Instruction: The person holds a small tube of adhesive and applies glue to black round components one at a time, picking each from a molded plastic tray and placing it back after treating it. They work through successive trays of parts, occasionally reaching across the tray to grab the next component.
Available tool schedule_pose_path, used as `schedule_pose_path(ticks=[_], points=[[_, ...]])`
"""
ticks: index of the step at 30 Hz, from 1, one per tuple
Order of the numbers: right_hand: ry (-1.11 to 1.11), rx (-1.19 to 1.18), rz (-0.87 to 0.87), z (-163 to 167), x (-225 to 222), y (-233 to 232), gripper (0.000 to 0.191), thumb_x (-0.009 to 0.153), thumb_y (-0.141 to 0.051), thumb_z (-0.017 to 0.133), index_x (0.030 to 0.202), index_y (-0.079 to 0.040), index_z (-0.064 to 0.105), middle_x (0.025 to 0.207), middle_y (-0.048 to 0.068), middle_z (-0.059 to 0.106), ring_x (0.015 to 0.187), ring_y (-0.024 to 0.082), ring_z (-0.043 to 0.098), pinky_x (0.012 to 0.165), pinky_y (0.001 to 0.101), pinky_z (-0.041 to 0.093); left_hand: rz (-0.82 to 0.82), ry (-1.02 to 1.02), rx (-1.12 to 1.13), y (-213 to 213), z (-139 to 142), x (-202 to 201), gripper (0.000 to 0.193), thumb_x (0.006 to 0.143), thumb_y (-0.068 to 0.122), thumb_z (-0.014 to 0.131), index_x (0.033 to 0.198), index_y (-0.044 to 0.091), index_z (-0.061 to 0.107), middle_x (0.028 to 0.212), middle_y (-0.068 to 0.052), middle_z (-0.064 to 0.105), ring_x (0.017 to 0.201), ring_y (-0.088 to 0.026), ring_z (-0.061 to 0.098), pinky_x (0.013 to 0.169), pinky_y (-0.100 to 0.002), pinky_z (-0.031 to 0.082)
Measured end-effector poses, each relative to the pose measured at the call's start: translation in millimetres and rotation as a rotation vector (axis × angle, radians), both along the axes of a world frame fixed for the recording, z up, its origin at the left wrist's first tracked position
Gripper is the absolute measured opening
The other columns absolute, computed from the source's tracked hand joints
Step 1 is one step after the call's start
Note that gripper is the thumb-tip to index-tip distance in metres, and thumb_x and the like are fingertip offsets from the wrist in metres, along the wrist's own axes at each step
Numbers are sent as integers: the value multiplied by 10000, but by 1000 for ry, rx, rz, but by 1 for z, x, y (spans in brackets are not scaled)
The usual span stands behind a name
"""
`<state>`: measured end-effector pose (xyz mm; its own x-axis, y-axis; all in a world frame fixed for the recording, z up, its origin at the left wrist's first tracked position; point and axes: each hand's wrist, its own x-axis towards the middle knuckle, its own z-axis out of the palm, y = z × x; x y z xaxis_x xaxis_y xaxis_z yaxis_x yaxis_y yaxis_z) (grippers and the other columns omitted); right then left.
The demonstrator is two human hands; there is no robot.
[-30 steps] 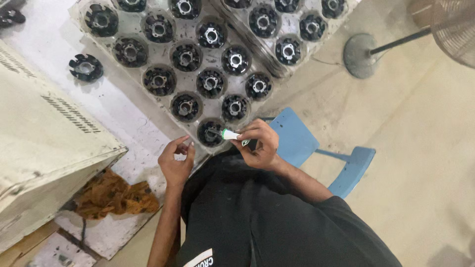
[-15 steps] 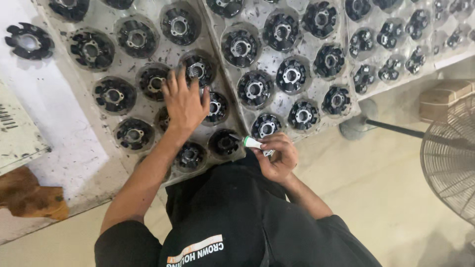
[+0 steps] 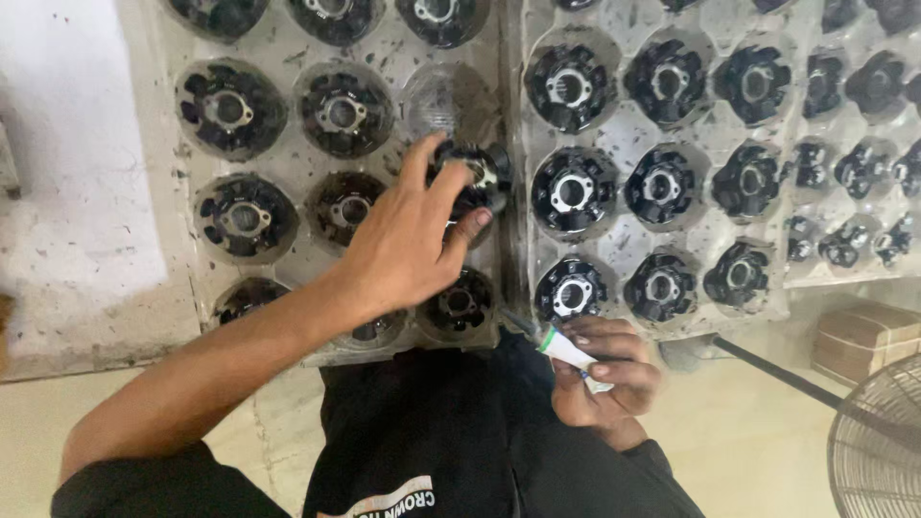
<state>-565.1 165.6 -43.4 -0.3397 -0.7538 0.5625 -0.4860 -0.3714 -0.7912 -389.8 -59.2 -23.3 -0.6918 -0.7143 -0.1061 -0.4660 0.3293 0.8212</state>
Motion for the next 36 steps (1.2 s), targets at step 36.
schedule_pose_path(ticks=[36], points=[[330, -212, 188, -48, 43, 65, 466, 771, 127, 741, 1080, -138, 515, 1041, 121, 629, 964, 296, 654, 897, 496, 641, 239, 1239, 135, 180, -40, 48, 432, 1117, 348, 572, 1228, -63, 645, 1269, -256, 654, 1210, -265, 656, 1118, -374, 517]])
